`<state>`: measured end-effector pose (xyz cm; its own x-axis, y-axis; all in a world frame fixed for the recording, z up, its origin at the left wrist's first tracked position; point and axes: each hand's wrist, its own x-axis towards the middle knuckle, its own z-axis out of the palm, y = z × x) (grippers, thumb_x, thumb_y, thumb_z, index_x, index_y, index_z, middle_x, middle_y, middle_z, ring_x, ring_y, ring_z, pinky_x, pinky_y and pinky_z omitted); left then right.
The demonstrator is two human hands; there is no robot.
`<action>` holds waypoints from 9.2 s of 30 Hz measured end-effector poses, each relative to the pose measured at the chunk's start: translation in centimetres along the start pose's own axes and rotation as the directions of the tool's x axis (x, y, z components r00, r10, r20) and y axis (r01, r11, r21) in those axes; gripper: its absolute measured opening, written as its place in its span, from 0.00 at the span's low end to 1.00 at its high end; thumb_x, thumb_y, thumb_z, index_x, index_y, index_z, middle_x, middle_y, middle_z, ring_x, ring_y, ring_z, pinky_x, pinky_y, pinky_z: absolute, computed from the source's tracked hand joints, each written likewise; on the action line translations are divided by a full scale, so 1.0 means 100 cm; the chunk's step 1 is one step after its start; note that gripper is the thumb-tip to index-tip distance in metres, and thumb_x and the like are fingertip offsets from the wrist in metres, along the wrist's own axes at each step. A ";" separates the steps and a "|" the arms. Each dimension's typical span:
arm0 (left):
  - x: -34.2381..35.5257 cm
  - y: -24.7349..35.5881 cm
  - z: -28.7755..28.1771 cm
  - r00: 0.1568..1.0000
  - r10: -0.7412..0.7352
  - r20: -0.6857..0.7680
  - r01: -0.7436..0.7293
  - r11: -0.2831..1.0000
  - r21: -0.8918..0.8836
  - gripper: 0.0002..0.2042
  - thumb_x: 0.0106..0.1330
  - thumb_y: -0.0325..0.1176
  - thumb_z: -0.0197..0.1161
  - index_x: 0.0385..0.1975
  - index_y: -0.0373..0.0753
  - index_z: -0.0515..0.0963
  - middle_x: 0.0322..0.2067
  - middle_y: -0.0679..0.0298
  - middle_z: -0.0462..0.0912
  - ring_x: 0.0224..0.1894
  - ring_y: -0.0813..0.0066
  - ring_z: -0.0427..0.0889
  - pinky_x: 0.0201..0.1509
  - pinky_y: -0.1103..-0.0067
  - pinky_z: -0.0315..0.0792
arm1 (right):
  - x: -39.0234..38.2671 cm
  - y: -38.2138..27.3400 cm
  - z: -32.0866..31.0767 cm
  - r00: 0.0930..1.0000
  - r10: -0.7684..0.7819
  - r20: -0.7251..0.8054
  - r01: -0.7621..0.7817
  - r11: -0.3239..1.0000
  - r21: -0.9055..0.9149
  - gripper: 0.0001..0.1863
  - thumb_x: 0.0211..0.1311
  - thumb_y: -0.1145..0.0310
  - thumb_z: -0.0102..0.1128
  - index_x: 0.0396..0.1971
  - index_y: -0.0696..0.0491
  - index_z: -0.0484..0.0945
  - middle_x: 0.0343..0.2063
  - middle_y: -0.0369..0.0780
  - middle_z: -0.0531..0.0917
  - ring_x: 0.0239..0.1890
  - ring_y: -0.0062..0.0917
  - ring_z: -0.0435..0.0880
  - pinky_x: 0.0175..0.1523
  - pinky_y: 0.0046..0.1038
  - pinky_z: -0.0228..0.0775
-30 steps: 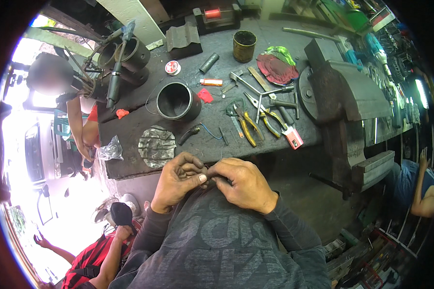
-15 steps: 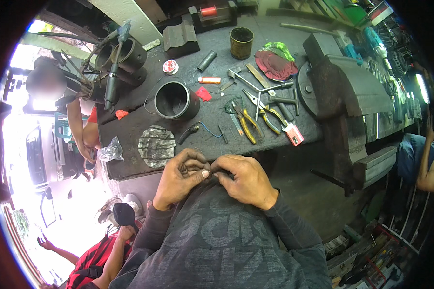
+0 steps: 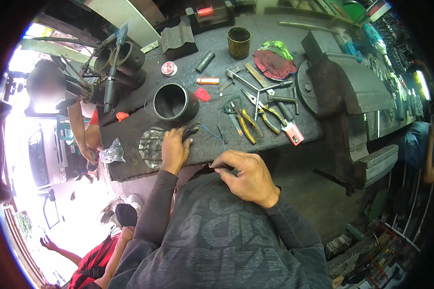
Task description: The person works at a cluttered workbench, stripping and twisting wires, then inserting them into a small cylindrical component. They use pliers and a lighter to heat the component, then continue to adjust the wires and inspect the assembly.
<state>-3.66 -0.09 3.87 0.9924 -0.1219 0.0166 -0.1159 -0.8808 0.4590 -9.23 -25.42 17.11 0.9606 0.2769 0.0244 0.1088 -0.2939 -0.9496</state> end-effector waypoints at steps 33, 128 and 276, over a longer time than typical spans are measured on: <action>-0.050 0.093 -0.111 1.000 0.017 -0.009 -0.017 0.549 -0.836 0.14 0.68 0.25 0.71 0.53 0.35 0.83 0.50 0.55 0.86 0.52 0.65 0.85 0.58 0.73 0.77 | 0.009 -0.020 -0.020 0.997 0.020 -0.078 -0.003 0.979 0.202 0.09 0.54 0.84 0.68 0.35 0.60 0.87 0.35 0.42 0.91 0.38 0.26 0.92 0.47 0.26 0.83; -0.019 0.000 0.022 0.982 -0.188 0.015 0.187 0.968 -0.166 0.15 0.65 0.30 0.69 0.50 0.35 0.82 0.44 0.51 0.81 0.48 0.49 0.81 0.54 0.62 0.75 | -0.006 0.000 -0.020 0.987 0.159 -0.025 -0.108 0.771 0.628 0.08 0.59 0.87 0.69 0.38 0.64 0.85 0.41 0.48 0.88 0.46 0.29 0.90 0.55 0.29 0.84; 0.009 0.006 0.010 0.995 0.017 0.096 -0.002 0.989 -0.147 0.22 0.58 0.22 0.72 0.55 0.39 0.83 0.49 0.54 0.85 0.52 0.51 0.83 0.59 0.67 0.76 | -0.005 -0.024 -0.022 0.984 0.118 -0.134 -0.080 0.962 0.261 0.06 0.62 0.79 0.69 0.38 0.61 0.85 0.21 0.30 0.79 0.21 0.08 0.70 0.27 0.18 0.59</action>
<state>-2.87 -1.17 3.24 0.9818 -0.1799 -0.0613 -0.1108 -0.8040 0.5842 -9.36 -26.90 20.06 0.9923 0.1148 -0.0460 -0.0386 -0.0661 -0.9971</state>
